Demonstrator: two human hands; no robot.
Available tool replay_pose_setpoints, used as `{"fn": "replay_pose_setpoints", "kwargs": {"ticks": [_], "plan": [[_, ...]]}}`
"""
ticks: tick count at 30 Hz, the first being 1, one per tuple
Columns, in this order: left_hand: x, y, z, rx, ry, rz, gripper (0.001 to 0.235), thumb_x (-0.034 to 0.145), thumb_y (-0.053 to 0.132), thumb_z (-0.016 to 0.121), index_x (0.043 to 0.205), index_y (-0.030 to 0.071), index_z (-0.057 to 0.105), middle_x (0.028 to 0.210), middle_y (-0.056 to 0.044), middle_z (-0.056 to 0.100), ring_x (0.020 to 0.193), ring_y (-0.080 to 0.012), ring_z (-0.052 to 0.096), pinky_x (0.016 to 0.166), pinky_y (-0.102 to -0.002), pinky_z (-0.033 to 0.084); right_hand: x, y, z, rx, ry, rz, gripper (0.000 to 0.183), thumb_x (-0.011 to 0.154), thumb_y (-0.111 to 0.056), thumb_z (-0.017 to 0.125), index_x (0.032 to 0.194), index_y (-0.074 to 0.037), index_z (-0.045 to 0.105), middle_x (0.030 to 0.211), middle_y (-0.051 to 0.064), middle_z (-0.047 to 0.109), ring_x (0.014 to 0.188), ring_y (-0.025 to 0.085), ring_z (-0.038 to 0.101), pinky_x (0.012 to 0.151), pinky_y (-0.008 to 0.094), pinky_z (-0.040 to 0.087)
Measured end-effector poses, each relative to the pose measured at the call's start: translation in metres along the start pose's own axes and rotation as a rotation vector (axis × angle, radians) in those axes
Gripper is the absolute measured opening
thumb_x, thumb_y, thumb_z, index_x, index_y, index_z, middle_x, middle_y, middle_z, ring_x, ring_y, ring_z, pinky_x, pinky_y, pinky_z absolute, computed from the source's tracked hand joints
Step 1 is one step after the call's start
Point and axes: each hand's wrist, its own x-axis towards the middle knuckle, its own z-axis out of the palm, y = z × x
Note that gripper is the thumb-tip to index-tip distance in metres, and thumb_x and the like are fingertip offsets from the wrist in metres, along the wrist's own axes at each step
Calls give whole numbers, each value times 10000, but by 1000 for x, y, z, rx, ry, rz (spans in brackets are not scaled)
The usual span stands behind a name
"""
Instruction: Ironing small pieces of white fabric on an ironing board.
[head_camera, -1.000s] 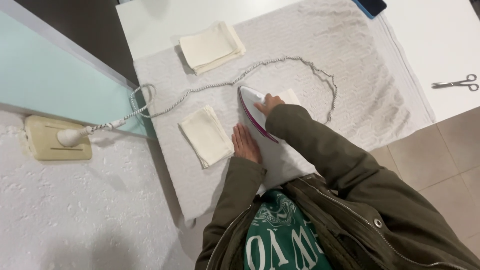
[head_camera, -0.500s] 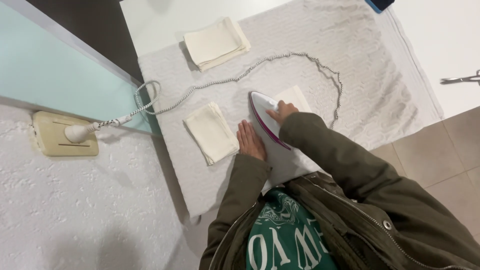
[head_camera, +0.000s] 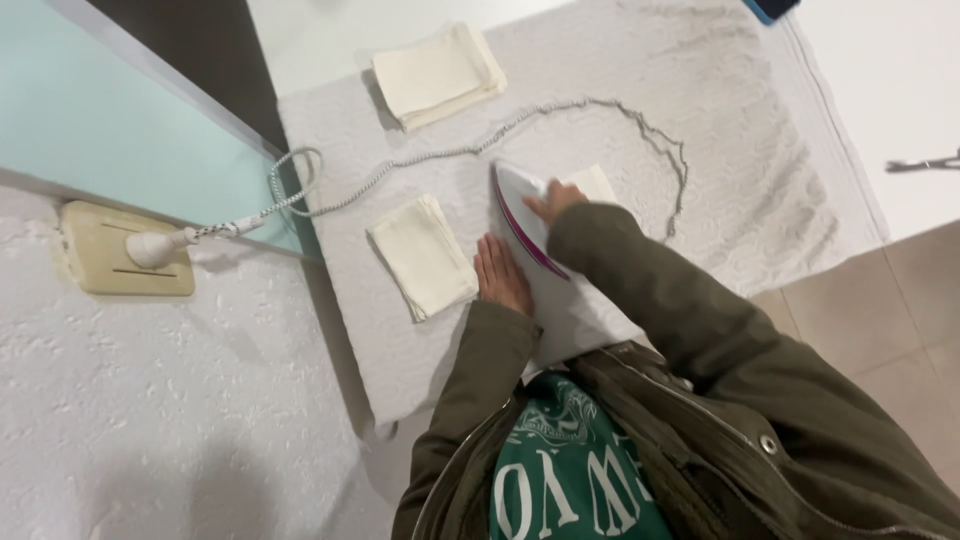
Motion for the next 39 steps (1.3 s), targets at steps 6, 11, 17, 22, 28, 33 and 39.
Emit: {"fn": "replay_pose_setpoints", "kwargs": {"ticks": [6,11,17,22,28,33,39], "plan": [[3,1,-7,-51,5,20,592,1008,123,491,1524,-131,351,1637,-284,282,1546,-432,248,1266,-533,210,0,36,22,5,15,10,619,952,-557,657,1175,20,636,1050,299,719,951,428,732,824,505,601],[0,0,-5,-59,26,32,588,1008,123,497,1520,-125,351,1629,-289,294,1539,-442,264,1263,-536,218,8,13,9,1,0,13,623,953,-561,653,1172,22,630,1060,310,714,966,436,725,836,508,592],[2,0,-9,-35,42,31,570,1018,105,496,1525,-119,365,1634,-281,317,1545,-431,284,1273,-526,234,2,29,15,5,7,20,618,956,-559,651,1160,24,632,1059,308,716,975,441,725,846,508,588],[-1,3,-2,-16,42,11,558,1020,100,496,1526,-104,375,1636,-268,323,1547,-421,292,1273,-524,241,-3,4,-3,-3,24,11,602,959,-543,661,1161,24,640,1052,309,708,975,451,714,839,514,583],[4,0,-11,-67,55,26,571,1018,100,503,1531,-108,364,1641,-270,304,1546,-443,274,1269,-544,228,15,38,25,20,18,10,620,947,-553,662,1182,20,637,1043,289,707,946,432,738,818,505,600],[1,5,-21,-120,-101,27,610,956,92,512,1546,1,382,1651,-179,322,1538,-485,213,1252,-557,187,5,15,4,-3,14,55,625,953,-568,657,1157,22,635,1038,297,707,956,438,724,792,509,604],[7,2,-17,-124,-28,37,600,982,113,512,1557,6,382,1655,-168,319,1534,-481,230,1255,-572,190,15,39,16,-1,28,10,638,953,-577,653,1166,23,621,1020,295,721,940,432,741,816,504,602]]}}
